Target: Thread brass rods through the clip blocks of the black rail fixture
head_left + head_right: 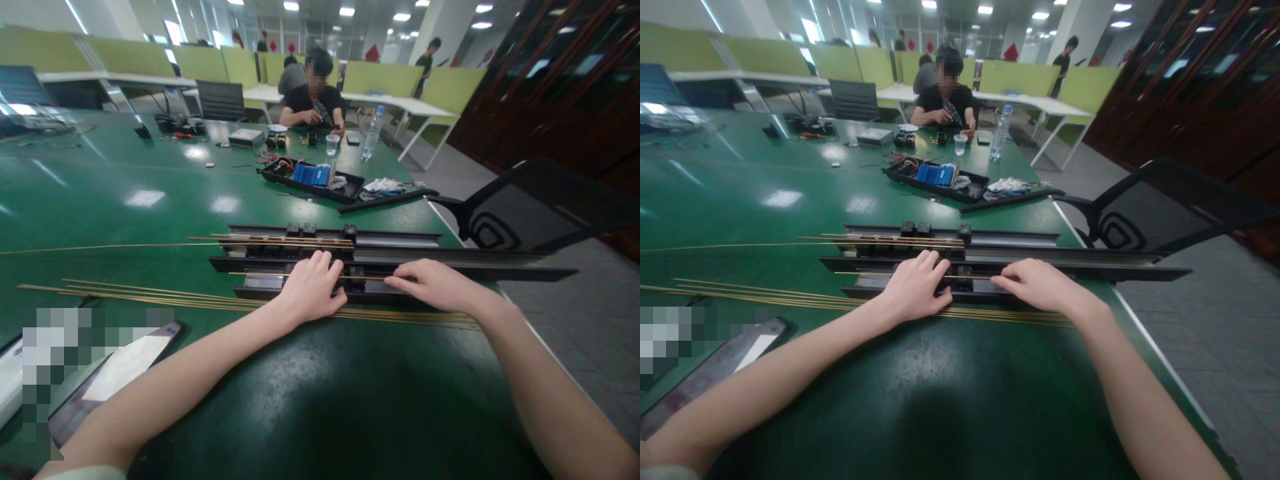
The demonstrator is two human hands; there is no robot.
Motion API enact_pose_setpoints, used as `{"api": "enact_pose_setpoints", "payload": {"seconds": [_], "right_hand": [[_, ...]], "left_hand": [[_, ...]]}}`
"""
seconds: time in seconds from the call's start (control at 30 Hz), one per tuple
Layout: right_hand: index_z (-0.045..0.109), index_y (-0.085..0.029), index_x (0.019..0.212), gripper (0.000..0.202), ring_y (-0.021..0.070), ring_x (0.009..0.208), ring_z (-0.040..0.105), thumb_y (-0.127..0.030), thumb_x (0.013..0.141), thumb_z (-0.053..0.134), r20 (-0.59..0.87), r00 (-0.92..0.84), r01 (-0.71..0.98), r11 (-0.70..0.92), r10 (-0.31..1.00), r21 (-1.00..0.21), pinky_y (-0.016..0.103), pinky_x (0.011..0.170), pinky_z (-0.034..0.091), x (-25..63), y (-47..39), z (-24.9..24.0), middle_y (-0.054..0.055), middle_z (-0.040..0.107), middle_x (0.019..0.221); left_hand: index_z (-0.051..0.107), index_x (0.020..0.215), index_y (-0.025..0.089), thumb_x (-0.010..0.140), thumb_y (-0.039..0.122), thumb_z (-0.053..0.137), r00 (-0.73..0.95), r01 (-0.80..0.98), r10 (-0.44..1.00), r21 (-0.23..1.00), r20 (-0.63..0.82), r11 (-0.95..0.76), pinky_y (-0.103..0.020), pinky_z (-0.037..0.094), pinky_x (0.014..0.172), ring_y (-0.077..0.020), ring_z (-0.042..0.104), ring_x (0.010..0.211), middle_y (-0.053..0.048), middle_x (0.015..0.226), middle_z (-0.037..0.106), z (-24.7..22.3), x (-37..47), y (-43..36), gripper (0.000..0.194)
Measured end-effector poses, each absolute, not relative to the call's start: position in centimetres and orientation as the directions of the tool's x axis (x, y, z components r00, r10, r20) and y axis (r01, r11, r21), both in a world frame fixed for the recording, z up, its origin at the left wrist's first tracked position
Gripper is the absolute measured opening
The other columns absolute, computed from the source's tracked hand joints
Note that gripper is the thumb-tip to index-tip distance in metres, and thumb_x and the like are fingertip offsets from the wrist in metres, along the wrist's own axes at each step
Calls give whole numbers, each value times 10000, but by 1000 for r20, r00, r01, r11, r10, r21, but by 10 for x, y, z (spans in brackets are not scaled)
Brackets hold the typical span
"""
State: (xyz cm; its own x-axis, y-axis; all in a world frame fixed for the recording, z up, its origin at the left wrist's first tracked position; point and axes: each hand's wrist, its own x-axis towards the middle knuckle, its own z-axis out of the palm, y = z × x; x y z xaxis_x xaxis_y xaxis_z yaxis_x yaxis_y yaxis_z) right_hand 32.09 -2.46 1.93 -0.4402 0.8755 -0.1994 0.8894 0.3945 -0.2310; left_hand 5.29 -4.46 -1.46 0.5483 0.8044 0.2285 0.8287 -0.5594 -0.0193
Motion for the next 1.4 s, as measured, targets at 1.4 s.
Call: {"api": "enact_pose_setpoints", "payload": {"seconds": [1.4], "right_hand": [[781,-238,893,524,231,731,677,-663,910,476,-251,-415,890,333,875,-310,323,661,475,351,-20,27,40,777,875]], "left_hand": [[583,1060,179,902,399,474,551,827,798,-30,246,-562,-375,508,706,-281,549,998,-116,1030,588,-17,52,-44,292]]}}
